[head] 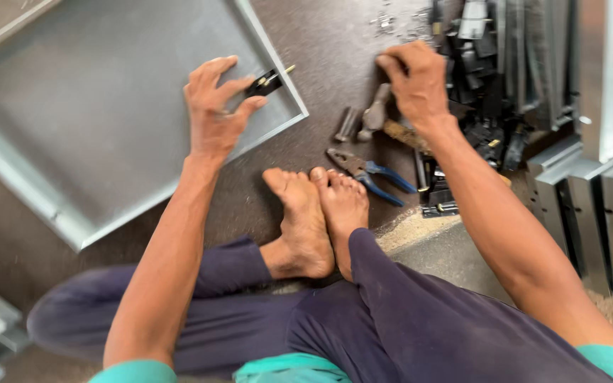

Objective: The person sits on the floor and uses a hammer to attach metal hardware to a rectangular metal frame. They repeatedly position the hardware, strike it with the hammer, and adjust the frame to continue the assembly process.

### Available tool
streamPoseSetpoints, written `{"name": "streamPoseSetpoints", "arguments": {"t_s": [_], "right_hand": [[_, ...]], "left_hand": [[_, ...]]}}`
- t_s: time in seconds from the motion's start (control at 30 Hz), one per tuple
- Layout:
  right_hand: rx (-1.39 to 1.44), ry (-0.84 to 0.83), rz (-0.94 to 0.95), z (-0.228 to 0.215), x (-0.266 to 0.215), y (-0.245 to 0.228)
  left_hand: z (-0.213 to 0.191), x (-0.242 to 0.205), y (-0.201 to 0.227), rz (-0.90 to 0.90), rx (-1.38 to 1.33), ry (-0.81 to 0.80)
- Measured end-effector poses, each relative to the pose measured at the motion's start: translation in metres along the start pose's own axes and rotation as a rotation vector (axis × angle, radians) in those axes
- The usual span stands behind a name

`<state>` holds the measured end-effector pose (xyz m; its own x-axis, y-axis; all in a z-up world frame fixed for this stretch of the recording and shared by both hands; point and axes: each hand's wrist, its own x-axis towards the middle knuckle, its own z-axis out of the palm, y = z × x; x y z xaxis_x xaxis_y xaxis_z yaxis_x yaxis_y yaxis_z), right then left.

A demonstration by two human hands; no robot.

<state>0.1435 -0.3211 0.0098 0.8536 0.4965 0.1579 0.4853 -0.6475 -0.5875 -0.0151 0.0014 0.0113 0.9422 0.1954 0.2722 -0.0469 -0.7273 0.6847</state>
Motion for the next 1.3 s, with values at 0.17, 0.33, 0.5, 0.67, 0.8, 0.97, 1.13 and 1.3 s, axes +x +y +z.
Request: {"name": "streamPoseSetpoints", "arguments": {"t_s": [0.17,0.33,0.5,0.67,0.8,0.97,1.13,1.3], "right_hand": [[-0.032,0.018,0.051,-0.005,-0.016,-0.007],[0.126,0.004,-0.305,0.03,-0.037,-0.07],[0.101,-0.175,-0.322,0.107,0.023,-0.107],[0.323,-0.185,-0.271,0.086,0.017,-0.098],[-0.198,-0.129,-0.247,-0.009,-0.058,-0.063],[-0.627,-0.35,-0.051,-0.085,-0.124,-0.027],[-0.47,-0.471,0.263,-0.103,-0.128,-0.038],[0.114,-0.378,0.414,-0.096,-0.117,-0.067]], "left_hand": [[-0.03,-0.041,0.029,-0.174,0.059,-0.175],[-0.071,-0.03,0.052,-0.195,-0.017,-0.206],[-0.121,0.03,0.058,-0.026,0.02,-0.059],[-0.092,0.029,0.062,-0.219,-0.025,-0.121],[-0.017,-0.023,0.041,-0.256,0.093,-0.061],[0.023,-0.052,0.008,-0.246,0.08,-0.025],[0.024,-0.051,0.008,-0.299,0.111,-0.122],[0.026,-0.051,0.005,-0.241,0.083,-0.056]]}}
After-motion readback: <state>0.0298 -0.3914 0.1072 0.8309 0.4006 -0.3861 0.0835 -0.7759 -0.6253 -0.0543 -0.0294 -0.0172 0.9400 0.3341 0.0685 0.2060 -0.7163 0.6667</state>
